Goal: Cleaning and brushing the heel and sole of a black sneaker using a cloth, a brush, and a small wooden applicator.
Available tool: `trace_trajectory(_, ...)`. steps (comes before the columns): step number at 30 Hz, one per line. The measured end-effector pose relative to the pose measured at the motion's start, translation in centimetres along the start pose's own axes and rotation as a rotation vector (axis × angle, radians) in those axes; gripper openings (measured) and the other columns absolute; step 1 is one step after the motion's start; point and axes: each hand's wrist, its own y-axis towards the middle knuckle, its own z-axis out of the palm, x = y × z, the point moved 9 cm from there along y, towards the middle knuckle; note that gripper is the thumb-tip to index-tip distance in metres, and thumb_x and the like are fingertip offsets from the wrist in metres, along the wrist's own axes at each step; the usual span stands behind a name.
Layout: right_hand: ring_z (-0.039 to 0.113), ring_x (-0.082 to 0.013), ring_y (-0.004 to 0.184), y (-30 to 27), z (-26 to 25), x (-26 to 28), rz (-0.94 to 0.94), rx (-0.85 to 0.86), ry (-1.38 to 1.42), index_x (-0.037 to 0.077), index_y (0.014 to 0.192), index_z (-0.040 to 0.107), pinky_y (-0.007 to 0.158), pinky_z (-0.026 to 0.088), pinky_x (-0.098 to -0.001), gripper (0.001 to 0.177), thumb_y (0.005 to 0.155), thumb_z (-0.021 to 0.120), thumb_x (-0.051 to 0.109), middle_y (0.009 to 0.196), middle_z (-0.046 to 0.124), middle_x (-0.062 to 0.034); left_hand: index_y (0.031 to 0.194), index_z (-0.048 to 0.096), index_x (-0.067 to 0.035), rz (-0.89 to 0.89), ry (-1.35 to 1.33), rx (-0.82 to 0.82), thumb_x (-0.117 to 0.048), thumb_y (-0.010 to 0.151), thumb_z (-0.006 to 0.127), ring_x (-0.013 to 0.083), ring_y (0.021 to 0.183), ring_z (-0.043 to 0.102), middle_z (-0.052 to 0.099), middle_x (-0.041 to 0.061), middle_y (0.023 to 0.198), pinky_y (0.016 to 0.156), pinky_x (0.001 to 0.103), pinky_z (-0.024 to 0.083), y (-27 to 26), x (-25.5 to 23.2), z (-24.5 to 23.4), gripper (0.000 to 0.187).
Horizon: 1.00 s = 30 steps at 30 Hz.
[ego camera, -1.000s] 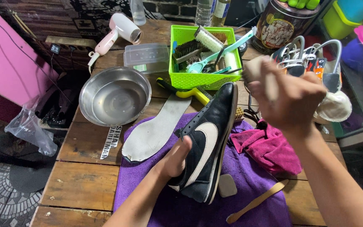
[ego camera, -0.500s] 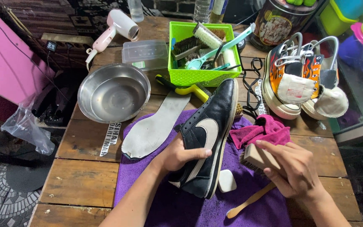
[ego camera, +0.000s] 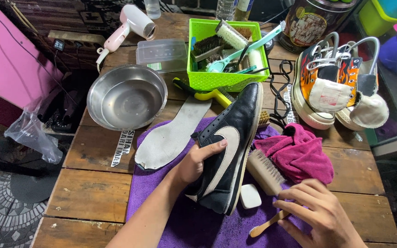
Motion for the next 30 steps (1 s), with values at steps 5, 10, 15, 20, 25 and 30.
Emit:
trace_trajectory(5,0.075,-0.0248,0.095,-2.7,2.2,-1.6,-0.013,0.057,-0.023,0.018,0.096,0.076,0.087,0.061,-0.0426,0.015,0.097,0.08,0.033,0.114,0.081,-0.0008,0.136,0.076,-0.001,0.23,0.164,0.045,-0.026,0.108,0.068,0.0233,0.14,0.068,0.075,0.014,0.145,0.132,0.041,0.049,0.9,1.7,-1.4,0.038)
trace_trajectory(10,0.075,-0.0161,0.086,-2.4,1.0,-2.7,0.075,0.131,0.202,0.022,0.1,0.078,0.077,0.058,-0.0326,0.013,0.097,0.081,0.034,0.104,0.08,0.0048,0.124,0.083,0.0,0.17,-0.058,-0.079,-0.02,0.104,0.069,0.0185,0.132,0.073,0.081,0.011,0.135,0.128,0.039,0.054,-0.2,0.5,-1.0,0.031)
trace_trajectory(15,0.066,-0.0026,0.062,-0.1,-3.4,-6.3,0.521,-0.134,0.283,0.014,0.099,0.086,0.058,0.059,-0.0233,0.022,0.089,0.081,0.033,0.072,0.08,0.0089,0.119,0.084,0.004,-0.293,-0.411,-0.281,-0.012,0.095,0.072,0.0309,0.104,0.08,0.084,0.023,0.115,0.097,0.04,0.066,-0.6,4.3,-4.0,0.032)
trace_trajectory(20,0.072,-0.0188,0.072,18.2,-3.7,0.2,0.259,-0.037,0.1,0.011,0.103,0.081,0.069,0.053,-0.0359,0.012,0.103,0.071,0.018,0.088,0.081,-0.0018,0.105,0.083,-0.002,-0.429,-0.292,-0.031,-0.015,0.092,0.073,0.0249,0.091,0.081,0.084,0.016,0.102,0.084,0.034,0.066,-1.7,3.6,-3.7,0.02)
trace_trajectory(25,0.076,-0.0367,0.087,28.5,1.7,2.1,0.087,0.059,0.082,0.003,0.116,0.081,0.077,0.053,-0.0499,0.024,0.109,0.06,0.013,0.1,0.081,-0.0123,0.088,0.083,-0.005,-0.377,-0.226,-0.115,-0.017,0.075,0.079,0.0212,0.076,0.073,0.081,0.01,0.084,0.074,0.033,0.057,0.7,6.6,-6.8,0.018)
trace_trajectory(30,0.074,-0.0487,0.078,34.1,8.0,1.8,0.118,0.257,0.056,0.001,0.097,0.078,0.076,0.061,-0.0574,0.015,0.102,0.071,0.014,0.096,0.075,-0.0186,0.096,0.078,0.001,-0.316,-0.316,-0.042,-0.018,0.068,0.077,0.029,0.064,0.075,0.076,0.017,0.075,0.064,0.035,0.057,0.4,5.6,-6.2,0.034)
